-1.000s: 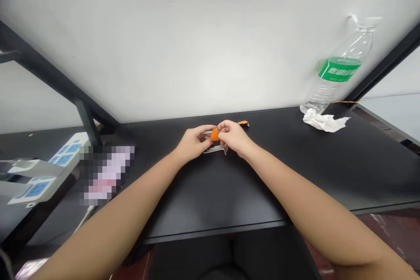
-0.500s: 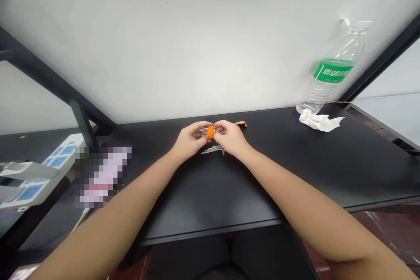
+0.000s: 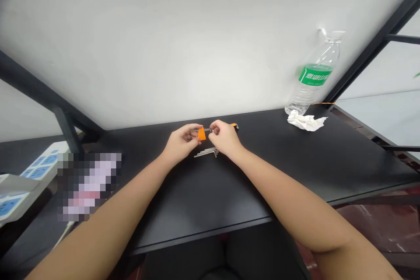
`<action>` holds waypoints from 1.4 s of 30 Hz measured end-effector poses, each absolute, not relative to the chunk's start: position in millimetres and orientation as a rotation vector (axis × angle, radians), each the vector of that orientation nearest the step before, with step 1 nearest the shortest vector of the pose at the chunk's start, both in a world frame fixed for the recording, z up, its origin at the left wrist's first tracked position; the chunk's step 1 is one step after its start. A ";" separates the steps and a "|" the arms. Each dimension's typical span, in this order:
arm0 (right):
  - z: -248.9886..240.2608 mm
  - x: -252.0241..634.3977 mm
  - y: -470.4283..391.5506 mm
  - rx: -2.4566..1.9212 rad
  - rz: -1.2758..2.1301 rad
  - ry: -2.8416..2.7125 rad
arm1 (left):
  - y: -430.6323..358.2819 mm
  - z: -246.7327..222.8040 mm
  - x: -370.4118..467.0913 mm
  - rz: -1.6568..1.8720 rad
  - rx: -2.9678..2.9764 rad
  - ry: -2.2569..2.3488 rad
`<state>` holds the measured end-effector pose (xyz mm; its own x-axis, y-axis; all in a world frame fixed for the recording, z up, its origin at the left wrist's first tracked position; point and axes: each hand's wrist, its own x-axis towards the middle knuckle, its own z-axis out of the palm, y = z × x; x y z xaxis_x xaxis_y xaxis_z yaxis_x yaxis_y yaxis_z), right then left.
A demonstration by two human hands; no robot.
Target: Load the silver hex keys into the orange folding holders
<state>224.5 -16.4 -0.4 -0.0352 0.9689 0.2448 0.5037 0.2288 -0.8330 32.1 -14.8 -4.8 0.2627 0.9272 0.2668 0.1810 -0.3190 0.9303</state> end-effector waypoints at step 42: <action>13.9 233.0 -33.6 -1.350 0.870 -1.758 | -14.0 -14.5 27.0 1.093 1.633 0.885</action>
